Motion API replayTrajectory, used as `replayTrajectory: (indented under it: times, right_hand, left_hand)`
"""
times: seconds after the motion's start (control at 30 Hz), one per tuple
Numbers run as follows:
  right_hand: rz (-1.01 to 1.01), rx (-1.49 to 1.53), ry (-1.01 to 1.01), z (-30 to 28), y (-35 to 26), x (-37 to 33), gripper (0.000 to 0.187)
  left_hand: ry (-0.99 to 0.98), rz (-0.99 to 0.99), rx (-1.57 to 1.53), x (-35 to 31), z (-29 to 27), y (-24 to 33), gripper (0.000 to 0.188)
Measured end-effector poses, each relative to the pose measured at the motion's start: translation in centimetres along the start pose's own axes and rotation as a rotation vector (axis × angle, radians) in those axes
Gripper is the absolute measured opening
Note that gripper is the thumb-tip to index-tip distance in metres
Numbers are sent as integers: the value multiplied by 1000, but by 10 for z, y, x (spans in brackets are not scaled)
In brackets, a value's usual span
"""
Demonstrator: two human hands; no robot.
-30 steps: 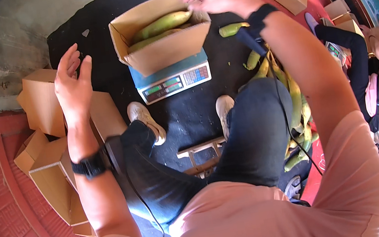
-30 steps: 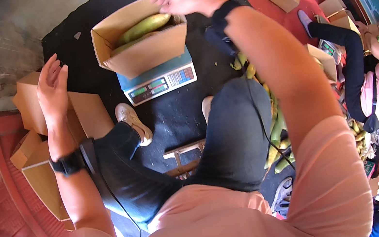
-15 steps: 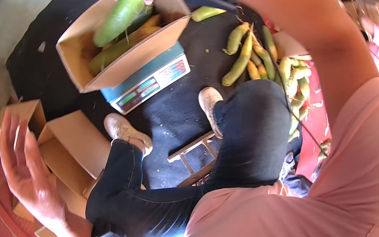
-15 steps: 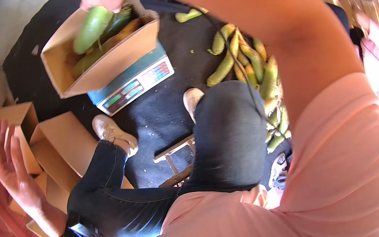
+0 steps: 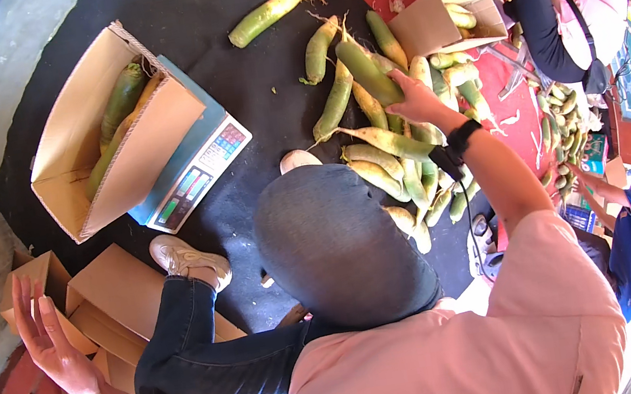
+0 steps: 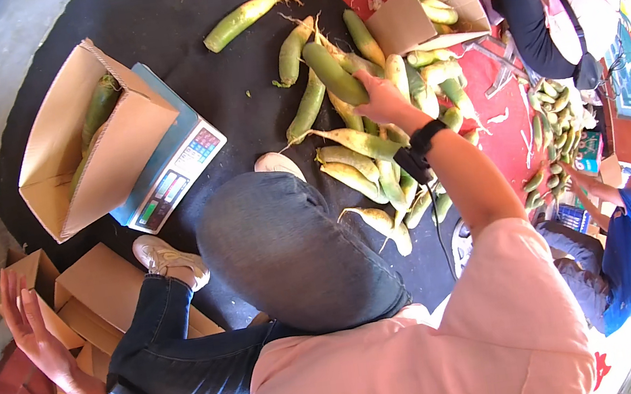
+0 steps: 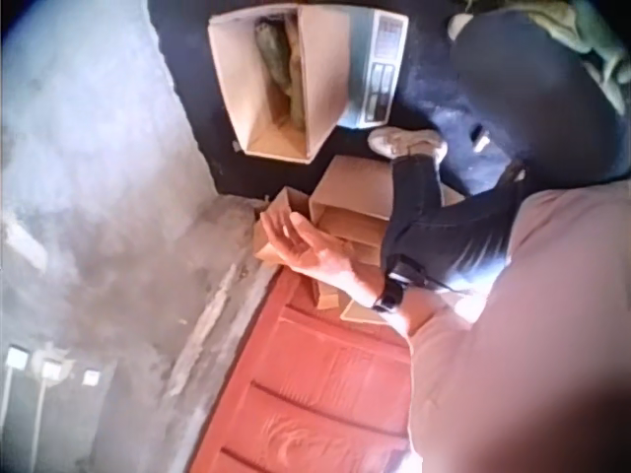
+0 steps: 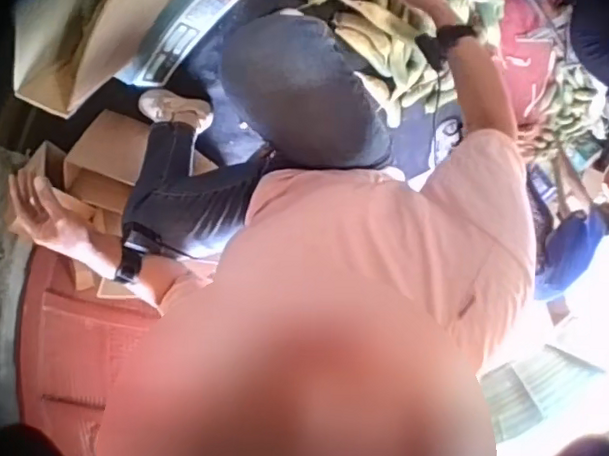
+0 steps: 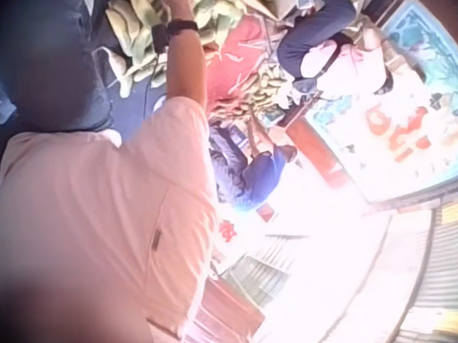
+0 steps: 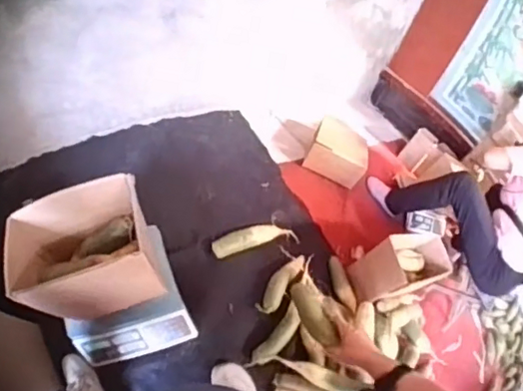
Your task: The person sits on a stool and packs green vegetables into cardboard boxes placed on a digital scale. They repeatedly pick vegetables from a large pile on the floor, place them into the box, and occasionally transfer full boxes to a stack nearby.
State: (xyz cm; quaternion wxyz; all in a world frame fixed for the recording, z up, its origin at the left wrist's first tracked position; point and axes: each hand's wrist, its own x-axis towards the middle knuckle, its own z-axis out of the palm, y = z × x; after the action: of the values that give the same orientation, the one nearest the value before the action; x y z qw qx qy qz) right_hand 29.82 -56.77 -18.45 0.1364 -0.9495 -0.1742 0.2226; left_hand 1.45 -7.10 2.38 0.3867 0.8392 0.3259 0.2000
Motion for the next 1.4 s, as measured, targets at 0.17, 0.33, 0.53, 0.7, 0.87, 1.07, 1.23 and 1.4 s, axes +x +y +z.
replayTrajectory:
  times: [0.17, 0.33, 0.53, 0.7, 0.87, 1.07, 1.23, 1.4]
  right_hand:
    - [81, -375, -154, 25, 49, 10, 53]
    - [-133, -654, 451, 39, 59, 25, 46]
    - [-317, -147, 260, 95, -12, 53, 39]
    - [276, 25, 246, 148, -38, 168, 59]
    - [736, 12, 90, 149, -40, 219, 75]
    - [541, 1104, 80, 130, -32, 186, 50]
    - [30, 1848, -195, 77, -57, 94, 61]
    - [-62, 2028, -462, -6, -109, 53, 67]
  left_hand:
    - [-21, -41, 0, 9, 10, -18, 44]
    - [14, -98, 2, 9, 3, -24, 43]
    - [28, -91, 96, 19, -1, -40, 43]
    - [82, -151, 69, 23, 8, -27, 44]
    - [143, -162, 104, 24, 12, -19, 44]
    - [140, -139, 16, 22, 9, -21, 43]
    - [130, -74, -44, 15, 3, -11, 43]
    - [146, -57, -77, 10, -7, -8, 42]
